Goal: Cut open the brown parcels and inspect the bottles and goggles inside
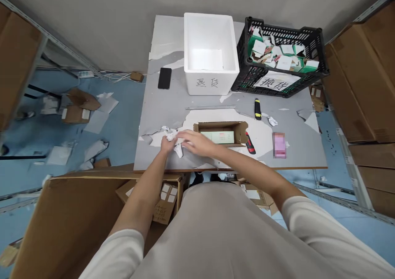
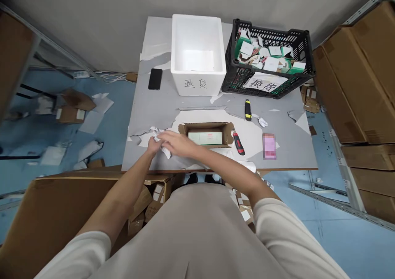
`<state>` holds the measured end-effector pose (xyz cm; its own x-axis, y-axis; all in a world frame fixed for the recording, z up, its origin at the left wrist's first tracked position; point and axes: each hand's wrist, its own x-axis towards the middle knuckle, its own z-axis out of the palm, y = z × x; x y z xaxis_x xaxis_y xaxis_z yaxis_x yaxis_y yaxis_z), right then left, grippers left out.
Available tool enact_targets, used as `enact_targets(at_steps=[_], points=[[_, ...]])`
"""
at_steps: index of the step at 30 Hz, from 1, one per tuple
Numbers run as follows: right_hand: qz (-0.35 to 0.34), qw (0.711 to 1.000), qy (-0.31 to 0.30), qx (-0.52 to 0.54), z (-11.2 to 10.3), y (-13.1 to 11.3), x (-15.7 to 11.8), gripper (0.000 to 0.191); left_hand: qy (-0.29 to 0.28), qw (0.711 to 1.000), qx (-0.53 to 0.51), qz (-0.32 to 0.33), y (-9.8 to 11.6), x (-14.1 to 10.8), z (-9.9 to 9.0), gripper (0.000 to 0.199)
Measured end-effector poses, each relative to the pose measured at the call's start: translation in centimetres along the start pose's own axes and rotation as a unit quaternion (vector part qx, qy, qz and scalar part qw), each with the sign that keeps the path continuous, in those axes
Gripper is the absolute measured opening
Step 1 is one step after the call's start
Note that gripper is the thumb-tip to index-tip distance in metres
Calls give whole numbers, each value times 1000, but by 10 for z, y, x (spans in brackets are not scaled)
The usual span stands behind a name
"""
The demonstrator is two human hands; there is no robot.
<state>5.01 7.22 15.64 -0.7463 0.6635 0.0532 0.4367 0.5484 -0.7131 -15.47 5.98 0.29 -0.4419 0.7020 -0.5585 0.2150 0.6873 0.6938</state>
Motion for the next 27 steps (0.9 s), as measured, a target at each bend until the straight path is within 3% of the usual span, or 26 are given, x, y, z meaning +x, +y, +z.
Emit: enact_targets(at_steps=[3, 6, 8, 10, 12, 14, 15, 17, 19, 22, 27], points=[[90, 993, 10, -72, -45, 36, -37, 32, 31, 997, 62, -19, 18, 4, 11, 83], [116, 974, -130, -145, -56, 73, -42, 43, 72, 990, 120, -34, 38, -6, 9, 108], [87, 953, -235, -169, -44, 90, -30, 54, 92, 988, 121, 38, 49, -24, 4, 100], [85, 929, -303, -196, -26, 98, -14, 59, 93, 972, 120, 180, 57, -50, -2, 85], [114, 904, -344, -228, -9, 102, -1, 62, 28, 920, 157, 358, 63, -79, -2, 79], [136, 884, -363, -261, 2, 105, 7, 66, -97, 821, 233, 512, 67, -105, 5, 72], [137, 878, -365, -277, 5, 107, 9, 69, -144, 773, 275, 554, 69, -114, 12, 65], [125, 870, -364, -309, 9, 111, 9, 73, -179, 719, 348, 575, 71, -125, 27, 39], [118, 863, -359, -335, 10, 114, 7, 77, -163, 703, 398, 567, 70, -125, 42, 19], [119, 865, -344, -345, 10, 117, 2, 78, -128, 690, 428, 569, 67, -119, 55, 30], [116, 874, -329, -338, 10, 121, -2, 73, -86, 655, 445, 604, 64, -115, 55, 31]])
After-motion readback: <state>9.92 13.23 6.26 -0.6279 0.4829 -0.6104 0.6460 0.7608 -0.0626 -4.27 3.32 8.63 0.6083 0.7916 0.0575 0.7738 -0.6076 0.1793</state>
